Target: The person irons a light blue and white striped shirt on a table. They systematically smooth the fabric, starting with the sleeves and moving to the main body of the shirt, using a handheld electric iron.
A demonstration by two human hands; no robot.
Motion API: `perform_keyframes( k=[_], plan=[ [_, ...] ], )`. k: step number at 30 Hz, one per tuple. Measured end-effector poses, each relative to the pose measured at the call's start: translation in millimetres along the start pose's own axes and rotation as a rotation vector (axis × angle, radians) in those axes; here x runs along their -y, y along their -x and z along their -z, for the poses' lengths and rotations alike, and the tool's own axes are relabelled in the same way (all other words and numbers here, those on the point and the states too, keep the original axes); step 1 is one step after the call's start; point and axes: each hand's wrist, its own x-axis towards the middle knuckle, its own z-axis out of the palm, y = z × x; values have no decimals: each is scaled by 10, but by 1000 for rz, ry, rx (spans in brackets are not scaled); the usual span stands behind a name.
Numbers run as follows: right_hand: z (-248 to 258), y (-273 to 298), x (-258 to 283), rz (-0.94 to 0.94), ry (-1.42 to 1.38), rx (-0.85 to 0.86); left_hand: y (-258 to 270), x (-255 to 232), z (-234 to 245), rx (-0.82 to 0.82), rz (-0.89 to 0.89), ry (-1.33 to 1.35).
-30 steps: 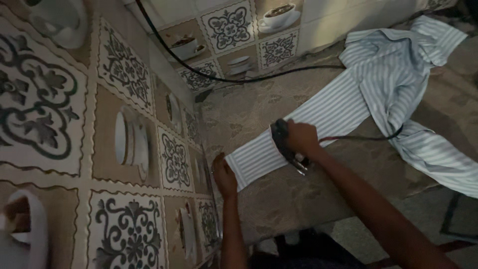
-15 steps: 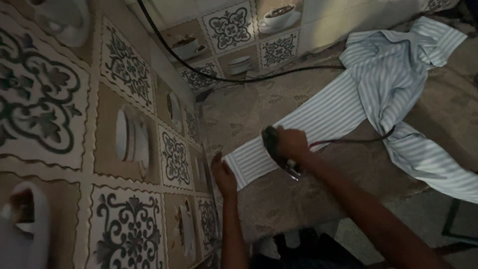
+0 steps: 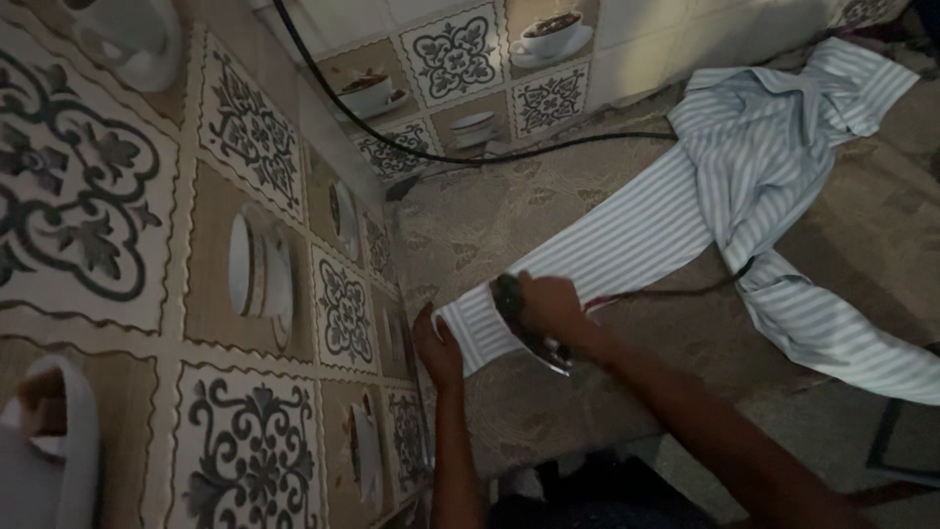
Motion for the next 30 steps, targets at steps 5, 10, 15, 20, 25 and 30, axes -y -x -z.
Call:
perform_keyframes(
  k=[5,10,15,20,25,30],
  plan=[
    [18,39,212,79,8,-5,-17,-114,87,61,60,22],
    [19,-364,436,-9,-80,-115,99,-134,22,1,88,68],
    [-60,-300,457,17,-105,-12,282,46,-44,-77,-55,-63],
    [-92,304,514,71,-73,-6,264,66,-88,-112,-72,-14],
    [125,294,730,-27,-148,-49,242,2,-95,-116,-35,-38],
    [234,-246,898,-63,-198,-112,242,-152,-42,-45,49,-56]
  ],
)
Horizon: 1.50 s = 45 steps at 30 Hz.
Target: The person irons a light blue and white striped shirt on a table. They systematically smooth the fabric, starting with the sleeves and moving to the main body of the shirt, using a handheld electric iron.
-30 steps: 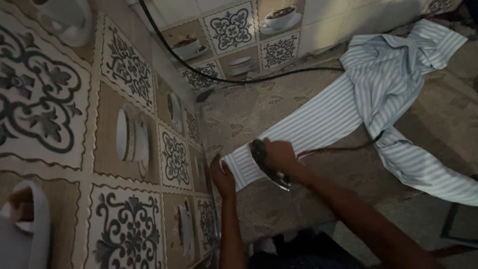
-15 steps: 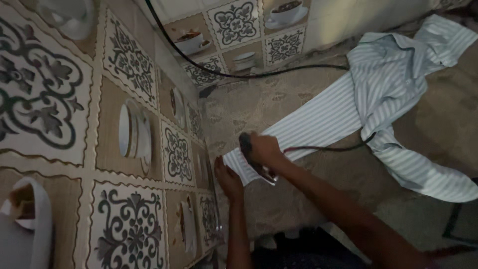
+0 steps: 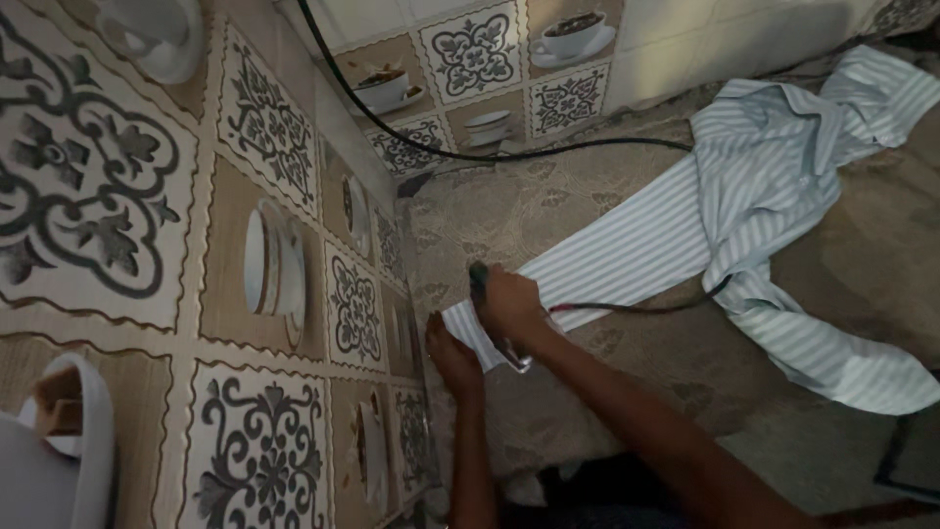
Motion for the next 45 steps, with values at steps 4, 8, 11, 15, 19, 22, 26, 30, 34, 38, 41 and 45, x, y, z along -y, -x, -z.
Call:
perform_keyframes(
  k=[4,8,11,15,19,22,26,30,34,38,41,45],
  plan=[
    [-33,-68,-31,-5,41,-37,-3,-8,-10,0,-1,-36],
    [-15,336,-107,67,-30,-46,6,79,-33,-62,-108,-85],
    [10,518,-175,68,22,-68,-46,3,-52,-64,-94,-88],
    [-11,491,-247,26,76,-11,-50,-136,62,4,-25,-73],
    [46,217,-427,59,144,-106,-60,-227,146,12,-56,-82],
    [7,-80,-718,-100,148,-155,-89,-225,143,80,50,-101],
    [-42,-459,-1489,-129,308,-183,-76,-137,63,63,51,-150],
    [151,-666,-2064,-276,339,-197,-52,-30,6,-10,-19,-109],
    [603,-440,-2268,-282,373,-243,-66,-57,46,75,118,-250],
    [1037,-169,-2214,-474,308,-139,-85,-106,68,88,209,-297],
    [1251,161,-2202,-563,275,-74,-120,-67,29,75,168,-404],
    [1269,518,-2294,-603,292,-112,-306,60,-16,286,307,-284]
  ],
)
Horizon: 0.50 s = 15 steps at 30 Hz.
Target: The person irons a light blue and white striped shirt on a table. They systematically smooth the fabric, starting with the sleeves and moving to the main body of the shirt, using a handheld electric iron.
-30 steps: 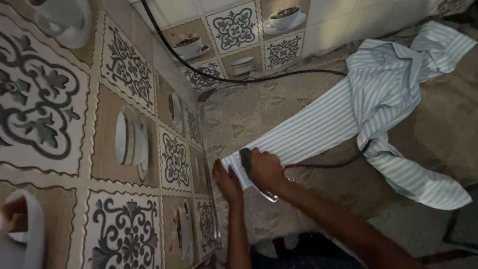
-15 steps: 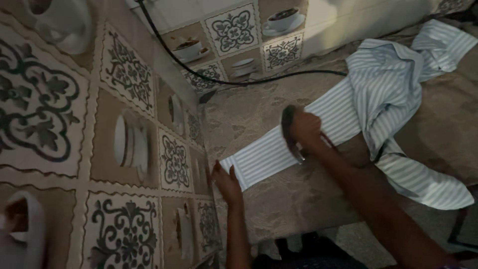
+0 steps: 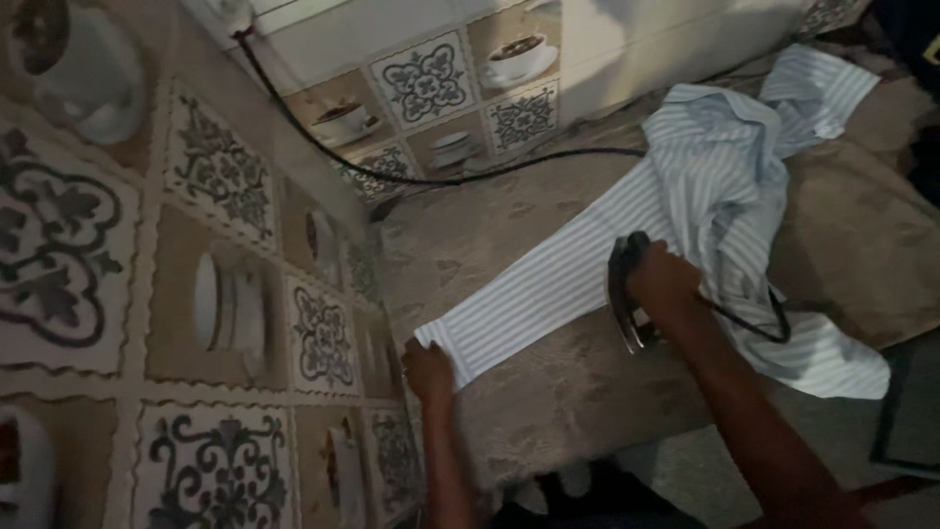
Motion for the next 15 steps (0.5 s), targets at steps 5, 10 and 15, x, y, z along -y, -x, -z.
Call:
perform_keyframes(
  k=[5,10,15],
  plan=[
    [23,162,-182,-26,-42,-9,26,-764,-257,536,-1,754],
    [178,224,-292,54,-78,55,532,-1799,-30,481,-235,636],
    [201,458,-348,87,-150,-67,567,-1461,-305,269,-657,28]
  ],
)
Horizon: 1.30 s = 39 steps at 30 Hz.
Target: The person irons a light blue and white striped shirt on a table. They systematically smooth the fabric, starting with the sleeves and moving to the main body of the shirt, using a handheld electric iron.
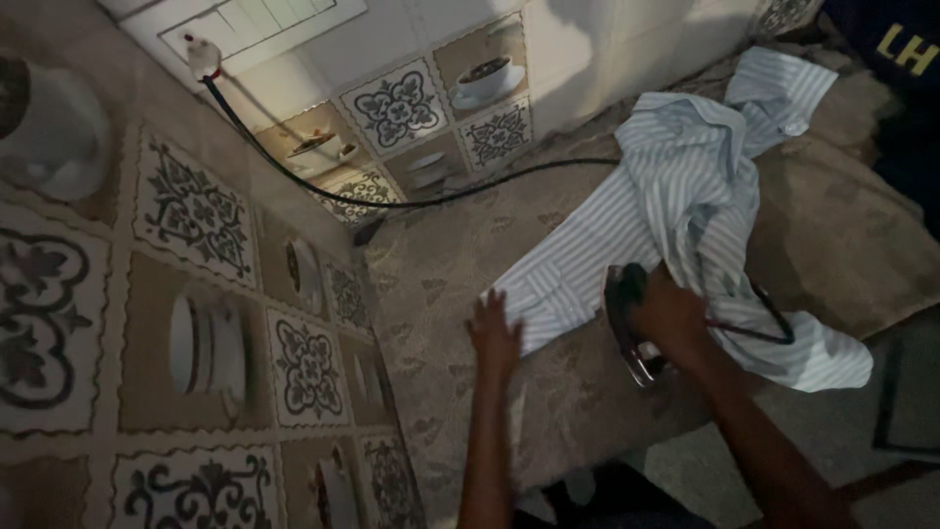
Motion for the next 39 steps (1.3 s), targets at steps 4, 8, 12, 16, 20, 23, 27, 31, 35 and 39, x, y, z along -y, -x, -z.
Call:
perform_keyframes(
  k=[4,8,12,16,20,23,27,31,35,39],
  plan=[
    [282,200,201,136,5,48,86,410,-392,130,-21,-169],
    [448,264,622,135,125,211,71,596,-506,113,-44,-103],
    [8,107,832,142,83,301,107,596,-528,73,-50,-38],
    [-528,-95,776,223,0,122,81,587,-508,98,-52,-71],
    [-836,-529,853,195,4,10,87,589,-529,72,-70,-42],
    [-833,-634,828,226,55,47,87,592,-550,88,-32,-92],
    [-726,-421,603,208,22,139,52,639,-605,67,-38,-66],
    [-603,-106,378,85,69,74,86,389,-683,-15,28,-260],
    [-434,-22,276,-46,110,-54,125,-237,-399,175,-109,111],
    [-342,-176,146,-59,106,-134,153,-429,-359,206,-33,41]
  ],
)
